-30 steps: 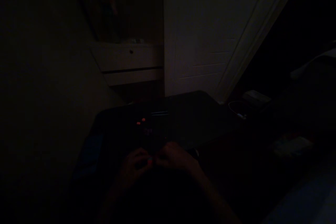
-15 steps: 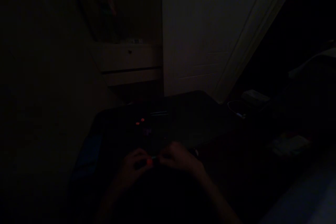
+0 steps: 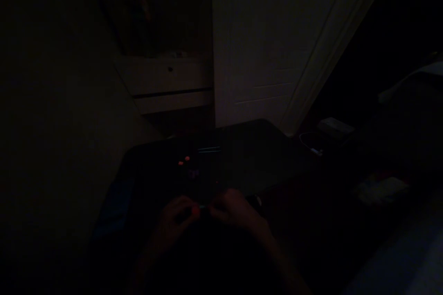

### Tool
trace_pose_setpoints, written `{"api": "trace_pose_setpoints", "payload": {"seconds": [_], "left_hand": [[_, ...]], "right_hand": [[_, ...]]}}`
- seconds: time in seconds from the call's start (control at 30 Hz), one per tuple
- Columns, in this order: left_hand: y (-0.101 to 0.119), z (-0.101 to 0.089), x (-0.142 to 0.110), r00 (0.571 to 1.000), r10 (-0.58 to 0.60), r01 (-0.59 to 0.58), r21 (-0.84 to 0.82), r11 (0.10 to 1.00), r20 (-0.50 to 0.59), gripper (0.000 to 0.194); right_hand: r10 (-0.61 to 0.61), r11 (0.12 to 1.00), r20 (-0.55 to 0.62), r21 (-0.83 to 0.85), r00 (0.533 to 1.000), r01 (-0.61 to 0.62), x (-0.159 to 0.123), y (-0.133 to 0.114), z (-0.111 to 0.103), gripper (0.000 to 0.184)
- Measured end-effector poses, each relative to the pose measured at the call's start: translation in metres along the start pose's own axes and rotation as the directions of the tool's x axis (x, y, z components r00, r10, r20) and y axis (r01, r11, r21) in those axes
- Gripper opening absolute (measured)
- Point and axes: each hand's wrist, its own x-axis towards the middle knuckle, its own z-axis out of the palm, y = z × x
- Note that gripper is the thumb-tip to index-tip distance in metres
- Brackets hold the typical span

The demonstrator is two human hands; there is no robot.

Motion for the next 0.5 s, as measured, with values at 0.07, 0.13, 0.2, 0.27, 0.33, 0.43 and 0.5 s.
{"api": "trace_pose_setpoints", "payload": {"seconds": [0.07, 0.13, 0.2, 0.27, 0.33, 0.43, 0.5], "left_hand": [[-0.001, 0.001, 0.000, 0.999, 0.008, -0.009, -0.007, 1.000, -0.035, 0.011], [-0.003, 0.002, 0.001, 0.998, 0.011, -0.012, -0.006, 1.000, -0.068, 0.009], [-0.003, 0.003, 0.001, 0.996, 0.012, -0.012, 0.000, 1.000, -0.086, 0.007], [-0.003, 0.004, 0.000, 0.995, 0.021, -0.021, 0.003, 1.000, -0.096, 0.008], [-0.001, 0.002, -0.001, 0.996, 0.038, -0.038, 0.004, 0.999, -0.086, 0.014], [0.000, -0.002, -0.004, 0.997, 0.059, -0.059, 0.001, 0.998, -0.050, 0.019], [0.000, -0.005, -0.006, 0.998, 0.046, -0.046, -0.027, 0.999, -0.032, 0.015]], "right_hand": [[0.071, 0.997, -0.089, 0.034, 0.993, -0.068, -0.002, 0.000, 0.009, 0.031], [0.141, 0.989, -0.145, 0.063, 0.979, -0.133, -0.002, -0.003, 0.021, 0.035], [0.189, 0.980, -0.167, 0.098, 0.968, -0.175, -0.001, -0.007, 0.033, 0.036], [0.213, 0.974, -0.186, 0.119, 0.959, -0.193, -0.002, -0.009, 0.042, 0.036], [0.218, 0.974, -0.195, 0.109, 0.956, -0.200, -0.003, -0.009, 0.046, 0.035], [0.204, 0.977, -0.175, 0.096, 0.963, -0.189, -0.008, -0.008, 0.048, 0.032], [0.192, 0.977, -0.165, 0.121, 0.967, -0.174, -0.011, -0.008, 0.048, 0.030]]}}
